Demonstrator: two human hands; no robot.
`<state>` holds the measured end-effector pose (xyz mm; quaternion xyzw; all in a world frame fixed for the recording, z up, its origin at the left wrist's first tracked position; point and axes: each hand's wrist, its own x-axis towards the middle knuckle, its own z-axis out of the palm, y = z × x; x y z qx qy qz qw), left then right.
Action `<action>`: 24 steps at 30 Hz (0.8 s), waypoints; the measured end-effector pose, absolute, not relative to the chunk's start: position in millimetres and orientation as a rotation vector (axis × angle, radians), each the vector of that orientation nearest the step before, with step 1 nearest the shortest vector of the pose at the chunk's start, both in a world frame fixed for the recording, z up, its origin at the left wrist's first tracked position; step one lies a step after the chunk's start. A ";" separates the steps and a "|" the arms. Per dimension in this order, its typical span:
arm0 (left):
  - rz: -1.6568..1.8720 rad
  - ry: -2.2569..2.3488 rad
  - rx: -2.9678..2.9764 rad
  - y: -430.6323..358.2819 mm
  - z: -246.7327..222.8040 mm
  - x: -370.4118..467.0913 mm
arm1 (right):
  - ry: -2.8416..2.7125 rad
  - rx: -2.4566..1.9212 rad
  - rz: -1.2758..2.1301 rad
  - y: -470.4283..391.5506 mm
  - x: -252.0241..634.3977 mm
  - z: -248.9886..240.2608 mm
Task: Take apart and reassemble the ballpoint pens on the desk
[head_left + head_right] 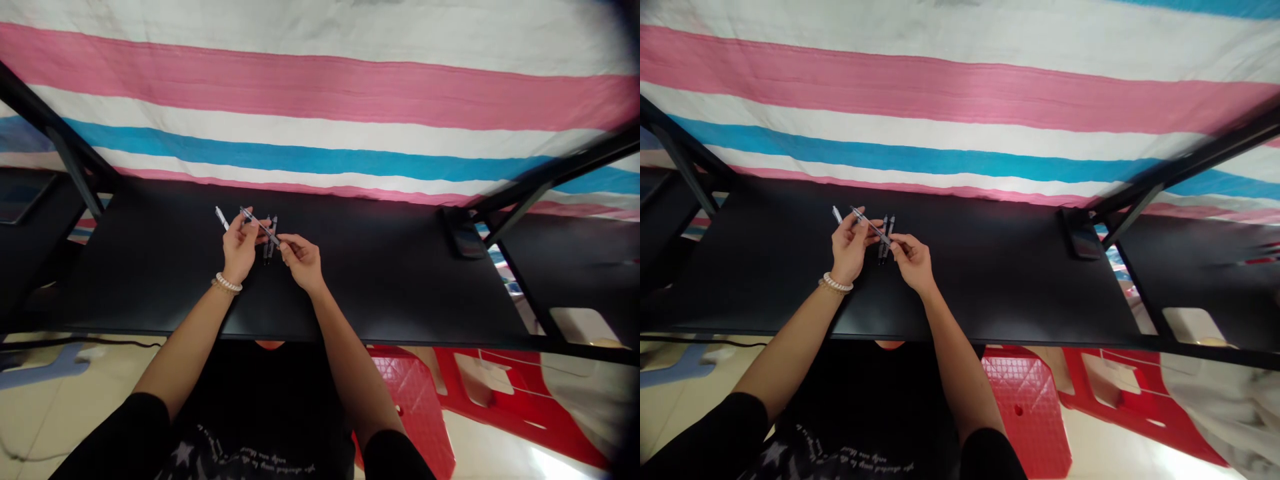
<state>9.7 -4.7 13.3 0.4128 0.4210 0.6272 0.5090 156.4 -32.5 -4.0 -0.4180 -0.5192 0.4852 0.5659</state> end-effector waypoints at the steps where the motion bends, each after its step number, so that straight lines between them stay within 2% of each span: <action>1: 1.488 0.986 0.964 -5.5 15.3 10.2 | -1.224 -0.984 1.140 -32.1 156.9 -3.8; 10: 1.366 0.856 0.872 -9.4 24.4 10.0 | -1.127 -1.022 1.284 -33.3 157.2 2.0; 24: 1.435 0.968 0.830 -8.5 16.6 13.1 | -1.175 -1.126 0.939 -33.2 154.9 -3.4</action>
